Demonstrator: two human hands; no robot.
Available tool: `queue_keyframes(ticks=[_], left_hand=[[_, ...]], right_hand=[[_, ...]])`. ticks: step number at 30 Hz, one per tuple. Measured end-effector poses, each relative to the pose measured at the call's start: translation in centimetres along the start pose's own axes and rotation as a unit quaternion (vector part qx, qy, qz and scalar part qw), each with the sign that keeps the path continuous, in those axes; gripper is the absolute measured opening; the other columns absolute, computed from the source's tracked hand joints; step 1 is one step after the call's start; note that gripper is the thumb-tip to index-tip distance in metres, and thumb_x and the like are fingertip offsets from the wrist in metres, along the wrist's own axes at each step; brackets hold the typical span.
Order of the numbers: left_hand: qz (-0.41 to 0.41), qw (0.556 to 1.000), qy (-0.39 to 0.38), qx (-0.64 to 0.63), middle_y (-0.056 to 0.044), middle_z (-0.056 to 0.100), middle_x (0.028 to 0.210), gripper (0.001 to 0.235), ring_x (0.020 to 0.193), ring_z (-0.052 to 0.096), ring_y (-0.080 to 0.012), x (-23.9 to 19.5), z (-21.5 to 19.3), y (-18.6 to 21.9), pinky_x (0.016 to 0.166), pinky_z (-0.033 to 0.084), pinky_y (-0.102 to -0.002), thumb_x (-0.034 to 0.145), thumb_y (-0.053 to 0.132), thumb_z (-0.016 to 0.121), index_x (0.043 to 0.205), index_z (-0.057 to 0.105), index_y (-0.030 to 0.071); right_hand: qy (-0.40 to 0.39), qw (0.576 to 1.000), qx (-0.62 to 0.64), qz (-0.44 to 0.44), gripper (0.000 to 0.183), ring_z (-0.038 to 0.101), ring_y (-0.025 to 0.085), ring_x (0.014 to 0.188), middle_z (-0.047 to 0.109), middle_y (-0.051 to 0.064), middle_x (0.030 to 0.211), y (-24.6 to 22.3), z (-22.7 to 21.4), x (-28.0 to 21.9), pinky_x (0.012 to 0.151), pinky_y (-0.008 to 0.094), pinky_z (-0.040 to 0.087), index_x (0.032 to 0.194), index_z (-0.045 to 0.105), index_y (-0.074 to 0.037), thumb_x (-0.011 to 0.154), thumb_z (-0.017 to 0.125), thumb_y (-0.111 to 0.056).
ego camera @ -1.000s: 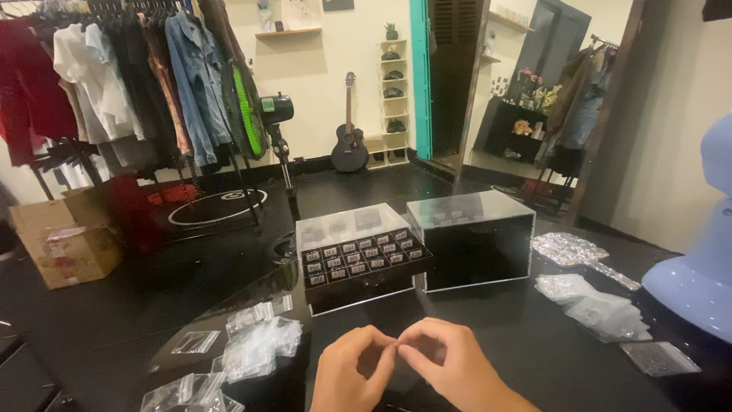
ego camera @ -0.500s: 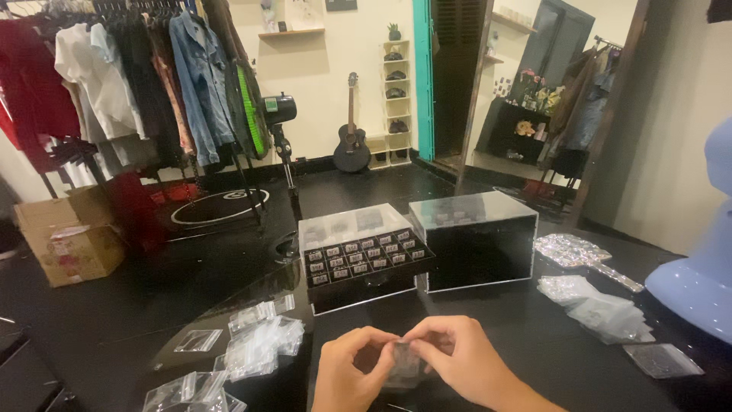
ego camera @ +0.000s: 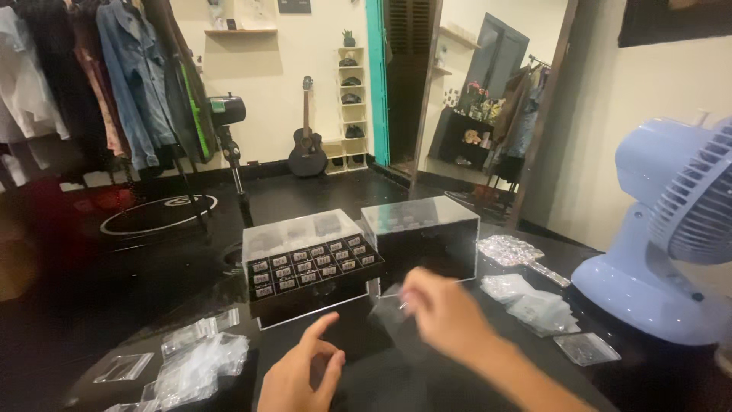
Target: The person repeatedly picks up small plastic bags containing items, places them into a clear acrylic display box, and then removes them again. This cycle of placing and removing the bags is performed multiple times throughout the video.
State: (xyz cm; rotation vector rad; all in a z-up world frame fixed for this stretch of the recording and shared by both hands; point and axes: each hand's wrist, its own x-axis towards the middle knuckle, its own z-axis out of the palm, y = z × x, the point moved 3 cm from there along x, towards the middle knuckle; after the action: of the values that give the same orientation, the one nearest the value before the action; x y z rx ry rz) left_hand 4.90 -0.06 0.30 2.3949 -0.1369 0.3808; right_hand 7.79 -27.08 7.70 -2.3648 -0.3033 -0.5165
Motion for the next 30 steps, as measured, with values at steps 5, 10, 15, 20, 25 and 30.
queue_keyframes(ticks=[5, 10, 15, 20, 25, 30], left_hand=[[0.017, 0.996, -0.073, 0.041, 0.027, 0.080, 0.091, 0.043, 0.085, 0.076, -0.0016, 0.1, 0.3, 0.1, 0.082, 0.059, -0.025, 0.104, 0.041, 0.063, 0.144, 0.065, 0.056], [0.036, 0.995, -0.069, 0.058, 0.025, 0.077, 0.089, 0.040, 0.084, 0.074, -0.0048, 0.6, 1.6, -1.3, 0.080, 0.058, -0.029, 0.101, 0.040, 0.065, 0.137, 0.065, 0.056], [0.053, 0.993, -0.080, 0.072, 0.023, 0.072, 0.082, 0.037, 0.072, 0.067, -0.0046, 0.6, 1.9, -1.5, 0.072, 0.055, -0.028, 0.102, 0.036, 0.064, 0.135, 0.065, 0.053], [0.128, 0.989, -0.027, 0.068, 0.020, 0.074, 0.081, 0.028, 0.078, 0.074, -0.0093, 1.2, 2.8, -2.4, 0.073, 0.057, -0.035, 0.098, 0.039, 0.068, 0.124, 0.070, 0.049], [0.277, 0.943, 0.123, 0.141, 0.003, 0.065, 0.067, 0.003, 0.066, 0.070, -0.0232, -0.9, -3.0, -1.1, 0.059, 0.055, -0.042, 0.095, 0.031, 0.078, 0.095, 0.079, 0.029], [-0.185, 0.957, 0.024, 0.224, -0.002, 0.079, 0.115, 0.030, 0.107, 0.078, -0.0261, -2.8, -11.9, -5.5, 0.091, 0.063, -0.050, 0.101, 0.042, 0.055, 0.106, 0.083, 0.032]], right_hand=[[0.091, 0.992, -0.016, 0.084, 0.019, 0.069, 0.012, 0.074, 0.083, -0.001, 0.086, 12.3, -5.4, 5.0, 0.070, 0.027, 0.051, 0.097, 0.081, -0.015, 0.106, 0.065, -0.021], [0.127, 0.956, -0.065, 0.255, 0.033, 0.077, 0.025, 0.132, 0.089, 0.000, 0.128, 21.8, -9.2, 5.6, 0.109, 0.044, 0.055, 0.112, 0.091, -0.021, 0.095, 0.068, -0.038], [0.081, 0.930, -0.218, 0.285, 0.032, 0.081, 0.034, 0.107, 0.089, 0.003, 0.108, 23.1, -8.6, 4.9, 0.084, 0.051, 0.062, 0.102, 0.083, -0.020, 0.105, 0.064, -0.045], [0.114, 0.917, -0.323, 0.205, 0.037, 0.072, 0.030, 0.124, 0.083, 0.001, 0.121, 24.2, -8.7, 5.6, 0.093, 0.049, 0.063, 0.129, 0.080, -0.028, 0.095, 0.079, -0.042], [0.171, 0.962, -0.151, 0.152, 0.031, 0.084, 0.029, 0.108, 0.091, 0.005, 0.110, 17.6, -8.0, 5.6, 0.095, 0.045, 0.060, 0.116, 0.088, -0.018, 0.101, 0.073, -0.040], [-0.192, 0.950, -0.209, 0.133, 0.024, 0.084, 0.008, 0.078, 0.096, -0.008, 0.084, 9.3, -4.1, 4.0, 0.082, 0.024, 0.061, 0.091, 0.092, -0.028, 0.099, 0.078, -0.046]])
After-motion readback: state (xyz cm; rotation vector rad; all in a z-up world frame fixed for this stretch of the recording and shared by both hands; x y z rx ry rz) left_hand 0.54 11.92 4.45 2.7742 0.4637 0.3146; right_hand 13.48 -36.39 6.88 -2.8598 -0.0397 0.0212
